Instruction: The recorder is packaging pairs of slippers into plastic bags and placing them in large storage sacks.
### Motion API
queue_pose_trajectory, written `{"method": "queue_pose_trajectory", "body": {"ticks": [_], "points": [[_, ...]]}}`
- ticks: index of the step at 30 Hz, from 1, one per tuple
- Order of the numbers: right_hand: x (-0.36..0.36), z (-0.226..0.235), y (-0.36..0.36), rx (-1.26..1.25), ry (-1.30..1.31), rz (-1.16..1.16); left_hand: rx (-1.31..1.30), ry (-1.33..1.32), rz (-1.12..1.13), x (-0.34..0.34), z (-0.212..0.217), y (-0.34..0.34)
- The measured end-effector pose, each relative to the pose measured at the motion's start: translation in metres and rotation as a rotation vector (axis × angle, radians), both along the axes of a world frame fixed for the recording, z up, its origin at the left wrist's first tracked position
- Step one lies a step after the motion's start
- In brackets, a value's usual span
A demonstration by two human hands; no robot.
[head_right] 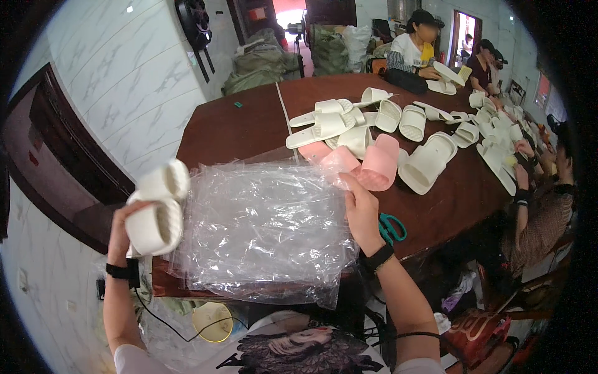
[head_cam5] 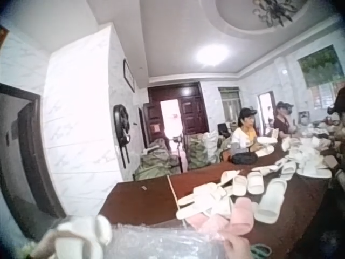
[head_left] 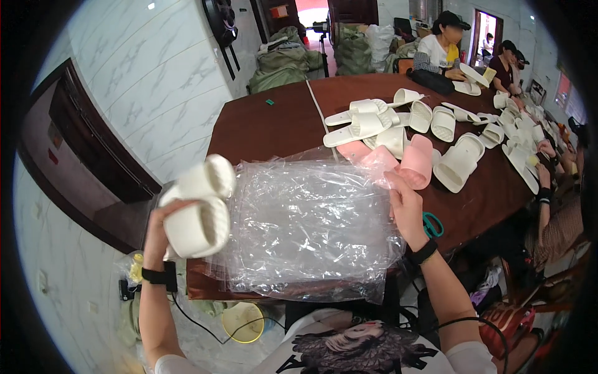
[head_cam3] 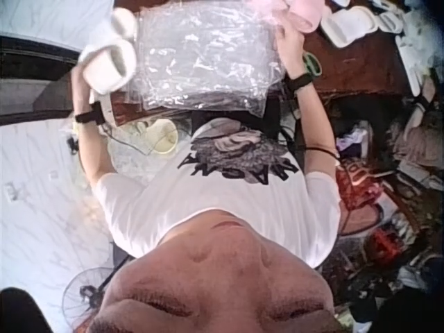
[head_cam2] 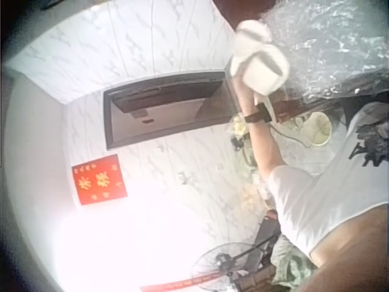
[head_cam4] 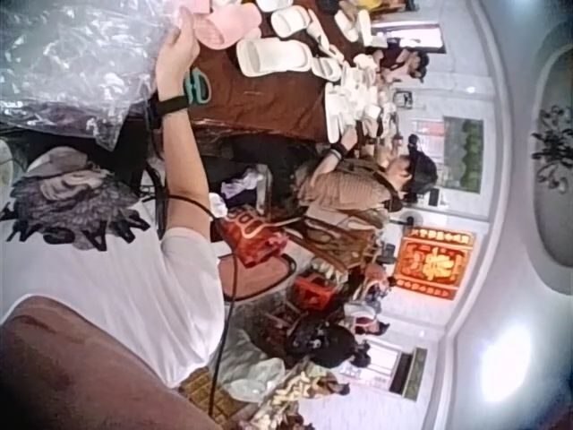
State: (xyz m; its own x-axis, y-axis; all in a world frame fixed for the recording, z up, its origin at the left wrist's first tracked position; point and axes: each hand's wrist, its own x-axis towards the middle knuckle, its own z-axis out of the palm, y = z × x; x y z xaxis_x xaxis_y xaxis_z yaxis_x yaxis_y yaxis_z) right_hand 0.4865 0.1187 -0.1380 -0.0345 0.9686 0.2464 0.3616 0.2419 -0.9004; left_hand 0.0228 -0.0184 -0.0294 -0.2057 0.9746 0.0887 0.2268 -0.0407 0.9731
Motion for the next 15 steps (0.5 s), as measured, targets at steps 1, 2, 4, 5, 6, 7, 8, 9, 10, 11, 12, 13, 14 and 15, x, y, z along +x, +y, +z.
{"method": "queue_pose_trajectory", "body": {"ticks": [1, 2, 4, 5, 6, 7, 8, 9, 10, 11, 12, 13, 14, 15], "points": [[0.002, -0.005, 0.003, 0.0, 0.001, -0.009, 0.198, 0.302, 0.075, 0.0, 0.01, -0.002], [0.002, -0.014, 0.008, 0.165, -0.096, -0.021, 0.269, 0.16, 0.127, 0.005, 0.02, -0.003], [-0.007, -0.017, 0.012, 0.329, -0.186, -0.015, 0.487, 0.478, 0.132, 0.021, 0.042, -0.007], [-0.013, -0.013, 0.012, 0.443, -0.296, -0.049, 0.501, 0.52, 0.093, 0.043, 0.053, -0.007], [-0.019, -0.011, 0.01, 0.557, -0.403, -0.075, 0.51, 0.564, 0.06, 0.071, 0.064, -0.007], [-0.023, -0.009, 0.008, 0.56, -0.403, -0.062, 0.494, 0.595, 0.039, 0.101, 0.071, -0.007], [-0.023, -0.008, 0.008, 0.459, -0.438, -0.041, 0.408, 0.533, -0.044, 0.125, 0.073, -0.002], [-0.027, -0.007, 0.006, 0.361, -0.465, -0.011, 0.407, 0.507, -0.143, 0.144, 0.067, 0.003], [-0.031, -0.007, 0.005, 0.369, -0.462, 0.006, 0.441, 0.648, -0.284, 0.15, 0.053, 0.012], [-0.031, -0.012, 0.007, 0.393, -0.468, 0.034, 0.598, 0.717, -0.37, 0.166, 0.032, 0.027], [-0.031, -0.016, 0.008, 0.421, -0.468, 0.061, 0.629, 0.648, -0.427, 0.18, 0.006, 0.041], [-0.027, -0.024, 0.013, 0.43, -0.458, 0.067, 0.557, 0.56, -0.487, 0.191, -0.018, 0.056], [-0.026, -0.024, 0.013, 0.431, -0.462, 0.066, 0.502, 0.501, -0.498, 0.195, -0.049, 0.072], [-0.028, -0.021, 0.011, 0.374, -0.498, 0.069, 0.341, 0.615, -0.473, 0.184, -0.083, 0.083]]}}
